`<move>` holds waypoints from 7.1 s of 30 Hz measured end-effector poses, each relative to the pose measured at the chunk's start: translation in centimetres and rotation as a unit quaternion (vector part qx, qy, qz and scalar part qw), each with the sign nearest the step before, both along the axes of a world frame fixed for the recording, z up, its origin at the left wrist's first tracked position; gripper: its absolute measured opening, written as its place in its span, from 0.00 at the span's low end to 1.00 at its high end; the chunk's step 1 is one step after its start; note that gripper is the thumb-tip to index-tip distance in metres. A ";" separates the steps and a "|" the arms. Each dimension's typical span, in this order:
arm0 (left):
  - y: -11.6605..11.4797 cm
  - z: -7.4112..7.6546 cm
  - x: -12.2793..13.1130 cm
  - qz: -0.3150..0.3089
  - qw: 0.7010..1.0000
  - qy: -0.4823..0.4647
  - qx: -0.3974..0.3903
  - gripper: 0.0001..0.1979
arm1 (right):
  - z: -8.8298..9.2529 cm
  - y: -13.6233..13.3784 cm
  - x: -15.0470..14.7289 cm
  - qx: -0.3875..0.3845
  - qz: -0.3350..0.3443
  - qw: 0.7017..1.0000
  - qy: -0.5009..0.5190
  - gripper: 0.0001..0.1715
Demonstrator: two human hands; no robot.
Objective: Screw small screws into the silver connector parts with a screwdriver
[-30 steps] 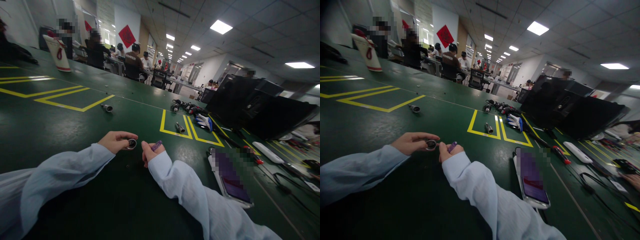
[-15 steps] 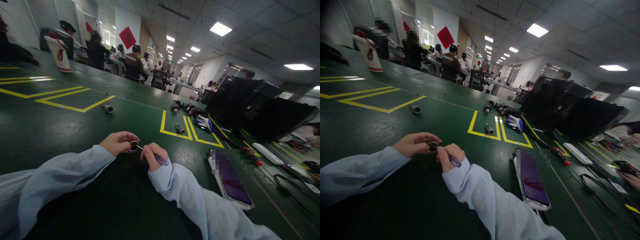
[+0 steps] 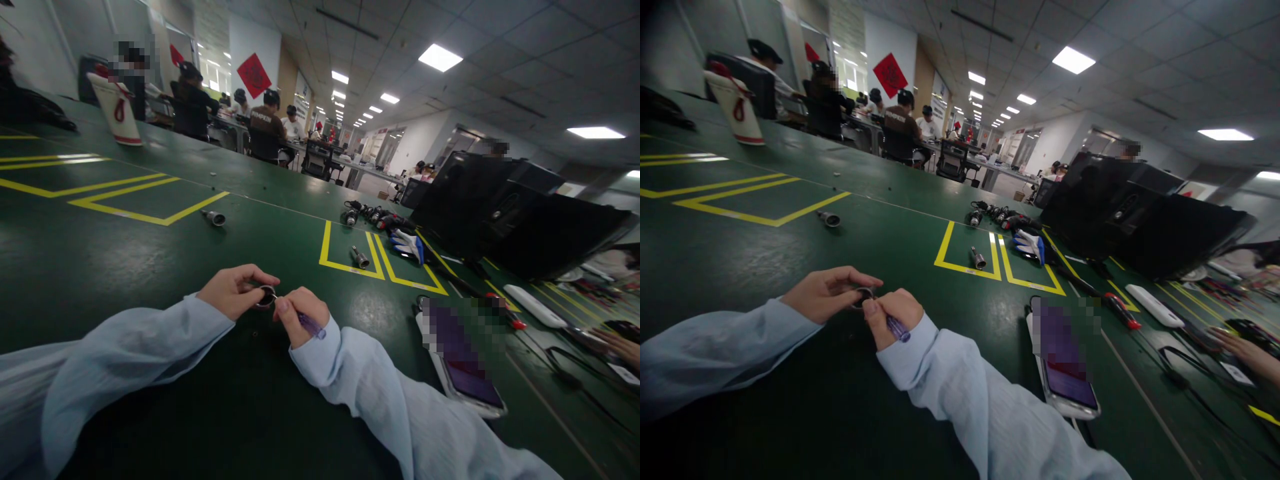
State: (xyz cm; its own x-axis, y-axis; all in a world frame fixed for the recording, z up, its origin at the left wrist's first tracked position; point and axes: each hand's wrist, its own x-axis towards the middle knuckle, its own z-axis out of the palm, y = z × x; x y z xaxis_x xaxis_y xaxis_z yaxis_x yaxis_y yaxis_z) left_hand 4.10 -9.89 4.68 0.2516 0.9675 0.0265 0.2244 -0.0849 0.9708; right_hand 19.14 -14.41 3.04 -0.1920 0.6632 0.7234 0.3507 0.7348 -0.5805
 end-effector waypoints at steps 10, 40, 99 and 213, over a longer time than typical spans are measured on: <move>-0.3 0.2 0.1 -0.002 1.000 -0.026 0.003 0.11 | 0.4 -0.3 0.1 -0.039 -0.011 0.998 -0.037 0.18; -0.7 1.0 0.0 0.021 0.999 -0.030 -0.009 0.11 | 0.2 -0.4 0.2 -0.076 0.006 0.996 0.048 0.20; 0.5 0.4 -0.5 0.045 0.989 -0.111 -0.082 0.17 | -0.8 0.3 0.0 -0.105 0.002 0.992 0.068 0.21; -0.3 0.2 0.2 0.064 0.992 -0.106 -0.020 0.09 | -0.5 -0.6 -0.6 0.062 -0.026 0.992 -0.107 0.18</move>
State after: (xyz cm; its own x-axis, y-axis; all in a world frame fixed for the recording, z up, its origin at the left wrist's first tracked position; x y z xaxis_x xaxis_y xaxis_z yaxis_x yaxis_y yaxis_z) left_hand 4.29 -10.22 4.89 0.1198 0.9924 0.0271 0.0221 -0.0300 0.9993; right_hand 18.58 -14.97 2.58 -0.3174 0.5845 0.7467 0.4954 0.7736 -0.3951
